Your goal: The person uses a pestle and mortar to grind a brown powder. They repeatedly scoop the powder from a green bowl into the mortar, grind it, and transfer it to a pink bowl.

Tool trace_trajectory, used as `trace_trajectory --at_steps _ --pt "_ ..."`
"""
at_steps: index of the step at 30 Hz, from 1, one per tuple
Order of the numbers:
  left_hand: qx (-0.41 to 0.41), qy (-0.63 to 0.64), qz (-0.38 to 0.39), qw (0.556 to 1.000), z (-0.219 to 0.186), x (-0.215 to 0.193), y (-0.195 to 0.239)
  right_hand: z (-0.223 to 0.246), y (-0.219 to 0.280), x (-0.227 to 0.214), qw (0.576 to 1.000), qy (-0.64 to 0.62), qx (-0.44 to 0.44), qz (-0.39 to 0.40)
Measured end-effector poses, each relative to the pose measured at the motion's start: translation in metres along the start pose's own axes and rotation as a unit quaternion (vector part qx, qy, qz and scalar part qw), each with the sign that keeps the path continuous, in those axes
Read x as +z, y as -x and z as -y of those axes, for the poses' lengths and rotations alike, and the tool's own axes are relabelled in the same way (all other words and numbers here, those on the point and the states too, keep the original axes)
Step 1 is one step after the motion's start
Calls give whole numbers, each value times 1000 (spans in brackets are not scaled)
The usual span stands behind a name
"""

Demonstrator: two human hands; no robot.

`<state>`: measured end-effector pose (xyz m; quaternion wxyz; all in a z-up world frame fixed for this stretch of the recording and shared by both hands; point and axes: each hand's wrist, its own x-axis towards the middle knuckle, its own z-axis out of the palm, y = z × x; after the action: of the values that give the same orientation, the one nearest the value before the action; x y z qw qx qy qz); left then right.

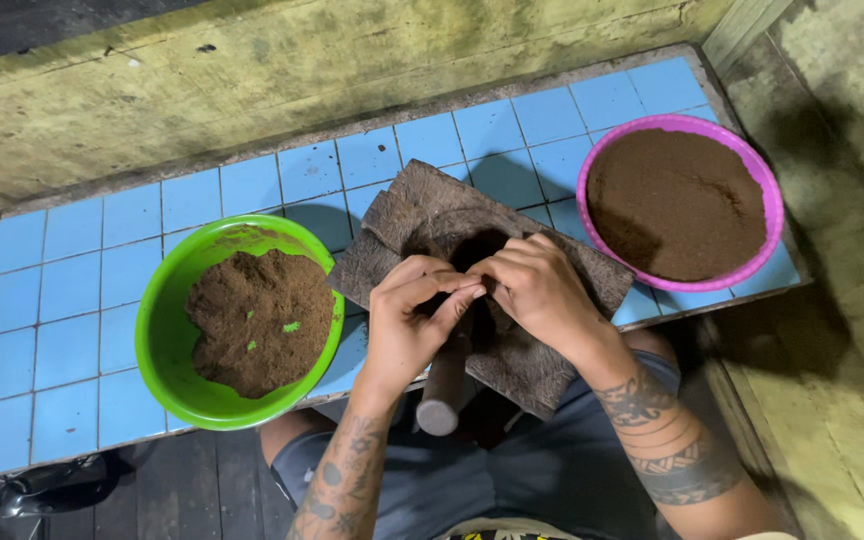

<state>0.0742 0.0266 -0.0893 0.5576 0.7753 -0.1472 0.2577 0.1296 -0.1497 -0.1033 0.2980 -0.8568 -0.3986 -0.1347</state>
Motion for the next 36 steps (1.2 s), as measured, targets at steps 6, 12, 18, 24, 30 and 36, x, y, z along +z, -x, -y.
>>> trace_trajectory --at_steps 6,12,18,24,30,36 --pt "8 -10 5 1000 6 1 0 -1 3 3 1000 -9 3 14" --pt "15 -25 -49 998 1 -13 3 7 17 -15 997 -63 44 13" --pt "-56 -33 -149 987 26 -33 27 21 39 -25 996 -72 53 17" --pt "-103 -26 -192 976 42 -36 50 49 39 -22 994 -99 -17 32" --pt "-120 -20 -208 970 49 -44 60 57 28 7 987 -44 -136 -68" --pt "-125 14 -298 946 46 -65 72 48 23 5 980 -53 -145 -129"
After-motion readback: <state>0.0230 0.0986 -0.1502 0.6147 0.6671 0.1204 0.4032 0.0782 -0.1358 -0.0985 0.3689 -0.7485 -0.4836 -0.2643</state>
